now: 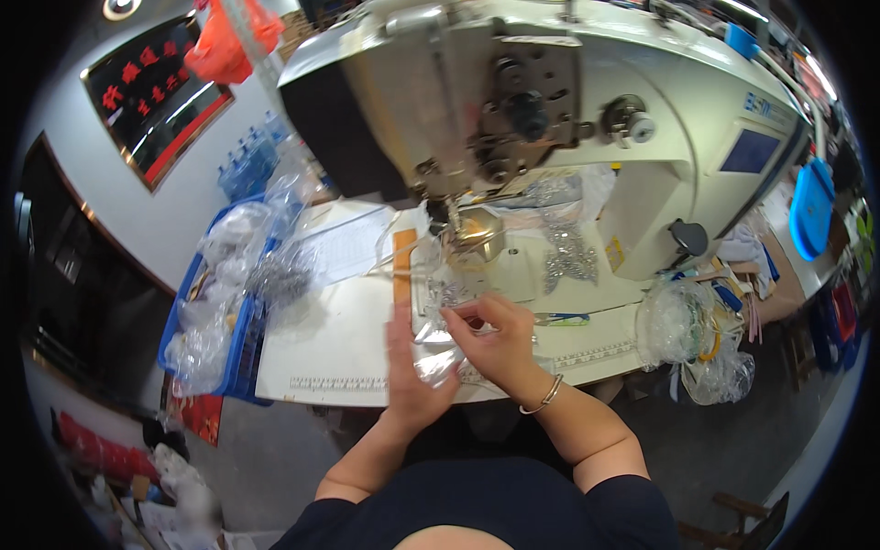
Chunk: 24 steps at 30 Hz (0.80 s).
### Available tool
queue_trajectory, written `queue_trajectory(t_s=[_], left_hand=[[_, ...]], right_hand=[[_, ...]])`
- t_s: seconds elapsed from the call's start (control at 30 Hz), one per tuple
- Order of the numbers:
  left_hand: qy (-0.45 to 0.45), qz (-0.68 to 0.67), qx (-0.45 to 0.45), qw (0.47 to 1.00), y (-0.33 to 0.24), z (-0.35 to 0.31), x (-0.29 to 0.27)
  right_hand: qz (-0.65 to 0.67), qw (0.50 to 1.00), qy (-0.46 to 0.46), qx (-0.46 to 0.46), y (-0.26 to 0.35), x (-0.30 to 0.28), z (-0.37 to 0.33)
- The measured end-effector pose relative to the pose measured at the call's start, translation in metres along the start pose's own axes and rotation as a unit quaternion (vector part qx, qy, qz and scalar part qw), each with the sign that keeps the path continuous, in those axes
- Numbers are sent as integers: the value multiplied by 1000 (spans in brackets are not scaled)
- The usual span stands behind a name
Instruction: The person sews a silver star-shaped decoration onto a clear plastic sheet using a sewing machine. They repeatedly adjust the plastic sheet, align the star under the needle, and operate the machine to stitch the item. The person also uses scissors to trim threads and a yellow tool to assist with the plastic material.
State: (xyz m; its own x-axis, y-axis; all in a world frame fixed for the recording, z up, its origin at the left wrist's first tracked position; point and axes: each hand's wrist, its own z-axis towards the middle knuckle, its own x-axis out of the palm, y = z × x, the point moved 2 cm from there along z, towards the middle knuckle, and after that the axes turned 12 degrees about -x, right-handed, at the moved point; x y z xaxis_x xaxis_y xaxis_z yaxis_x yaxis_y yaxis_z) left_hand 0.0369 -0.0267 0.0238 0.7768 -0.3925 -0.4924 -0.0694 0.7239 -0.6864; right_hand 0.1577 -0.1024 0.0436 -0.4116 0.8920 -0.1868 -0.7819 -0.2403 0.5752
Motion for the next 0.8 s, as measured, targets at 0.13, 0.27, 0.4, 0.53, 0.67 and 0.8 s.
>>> queue_trajectory(t_s=[0.13, 0.27, 0.4, 0.53, 0.67, 0.8], left_hand=[[3, -274, -158, 949, 42, -4, 15], [22, -655, -263, 708, 46, 1, 5], [33, -709, -253, 657, 49, -11, 2], [42, -735, -235, 635, 57, -23, 5], [65, -756, -244, 604, 66, -35, 8], [105, -766, -246, 584, 69, -43, 4]], right_hand=[[-15, 985, 142, -93, 39, 25, 7], [-85, 970, 150, -172, 44, 21, 12], [-152, 960, 211, -106, 14, 8, 9], [-5, 952, 307, -5, -6, 5, 1], [28, 930, 367, -7, -15, 0, 4], [61, 908, 414, -6, -13, -3, 9]])
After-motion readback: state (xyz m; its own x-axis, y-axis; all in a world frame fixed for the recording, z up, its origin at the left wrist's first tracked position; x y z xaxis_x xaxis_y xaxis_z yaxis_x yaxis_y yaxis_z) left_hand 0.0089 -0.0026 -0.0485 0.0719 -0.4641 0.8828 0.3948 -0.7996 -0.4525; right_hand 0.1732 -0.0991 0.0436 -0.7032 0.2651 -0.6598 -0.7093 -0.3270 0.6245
